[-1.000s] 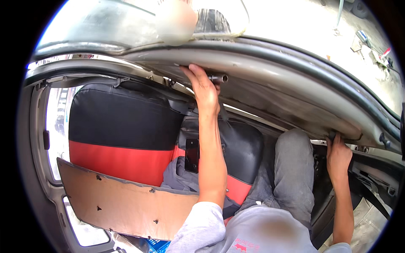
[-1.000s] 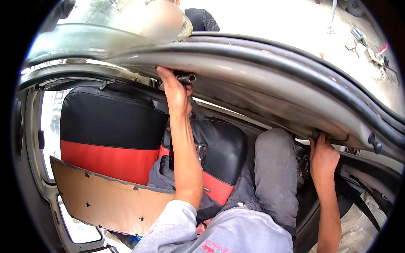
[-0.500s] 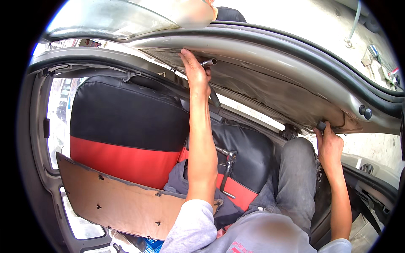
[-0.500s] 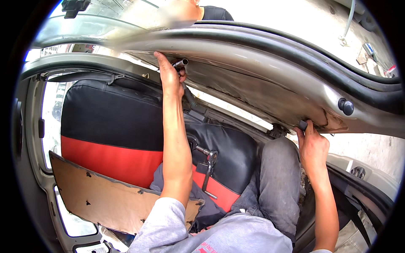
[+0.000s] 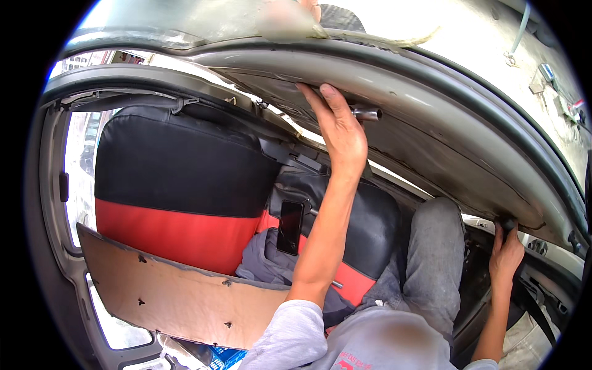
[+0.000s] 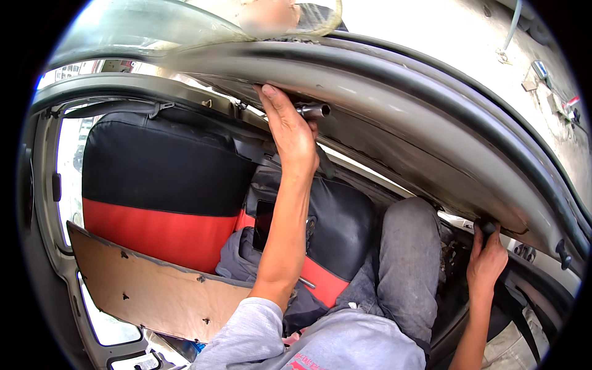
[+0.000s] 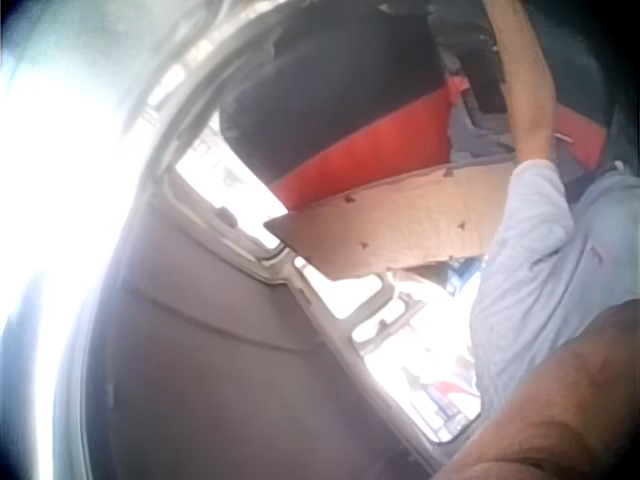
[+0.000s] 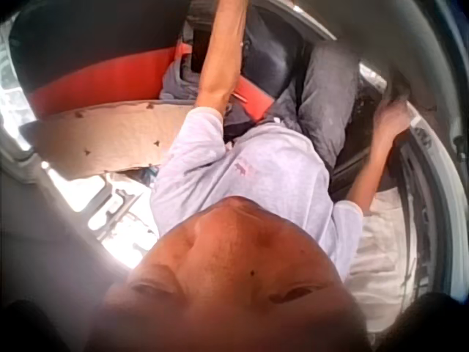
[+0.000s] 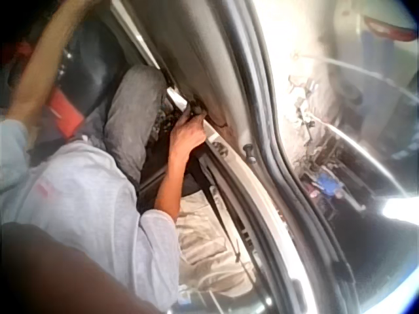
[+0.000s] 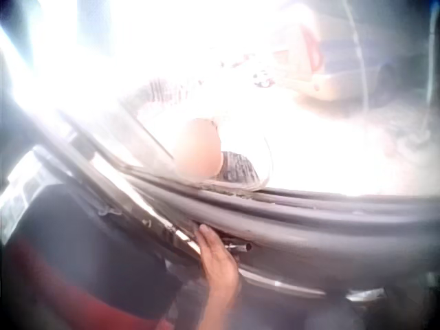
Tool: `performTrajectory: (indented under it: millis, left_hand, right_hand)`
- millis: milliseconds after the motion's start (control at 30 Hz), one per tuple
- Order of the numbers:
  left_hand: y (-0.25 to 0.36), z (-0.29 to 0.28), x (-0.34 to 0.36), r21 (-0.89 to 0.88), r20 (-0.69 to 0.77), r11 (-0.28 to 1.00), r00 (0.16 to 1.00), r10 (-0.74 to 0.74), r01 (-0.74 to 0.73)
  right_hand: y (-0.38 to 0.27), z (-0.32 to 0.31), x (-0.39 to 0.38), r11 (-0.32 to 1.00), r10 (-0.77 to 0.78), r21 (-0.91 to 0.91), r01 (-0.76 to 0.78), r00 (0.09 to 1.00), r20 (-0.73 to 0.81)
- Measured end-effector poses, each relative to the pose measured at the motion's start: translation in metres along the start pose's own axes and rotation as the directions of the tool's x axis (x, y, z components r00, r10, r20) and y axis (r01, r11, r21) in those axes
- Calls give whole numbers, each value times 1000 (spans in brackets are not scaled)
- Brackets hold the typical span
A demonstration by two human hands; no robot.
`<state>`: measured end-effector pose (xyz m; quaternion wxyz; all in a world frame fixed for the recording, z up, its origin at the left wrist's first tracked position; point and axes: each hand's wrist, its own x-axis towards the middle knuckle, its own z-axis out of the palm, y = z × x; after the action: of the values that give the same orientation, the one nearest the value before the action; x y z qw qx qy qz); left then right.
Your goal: The person is working on the interior door panel of a car, using a socket wrench to remove and reinstall screws. They repeatedly detach the panel, inspect the area, and reattach it.
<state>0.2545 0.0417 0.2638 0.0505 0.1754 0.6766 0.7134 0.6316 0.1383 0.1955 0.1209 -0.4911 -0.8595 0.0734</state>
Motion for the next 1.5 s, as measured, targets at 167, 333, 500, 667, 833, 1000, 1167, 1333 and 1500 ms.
performTrajectory:
  millis: [167,333,500,667,833,1000,1167,1333,1500]
  left_hand:
    - [4,8,-61,-27,20,998,998,57,-57]
    - [9,-2,-66,22,41,999,998,37,-38]
    - [28,-3,-68,-51,119,993,988,-96,103]
    - [31,0,-73,-32,82,992,989,-121,124]
    - [33,5,-69,-41,94,991,988,-120,125]
    - [29,4,-59,-24,130,996,988,-81,84]
    - [26,6,-55,-67,120,992,988,-97,106]
    - [25,1,-56,-14,111,992,986,-121,123]
    - [22,8,-43,-38,120,995,989,-87,92]
  right_hand:
    - [34,-18,-44,1000,7,14,-5,996,-89]
    - [39,-16,-35,999,35,3,-35,999,-8]
    - [31,-20,-35,997,77,-22,-77,997,-17]
    - [29,-23,-30,992,18,-125,-11,998,57]
    - [6,-29,-18,967,-25,-249,43,997,72]
    - [2,-22,-14,962,-33,-270,50,997,65]
    - [1,-23,-15,962,-26,-272,37,999,44]
    - [8,-26,-16,979,-79,-184,85,996,40]
    - [2,-22,-9,971,-53,-231,65,997,61]
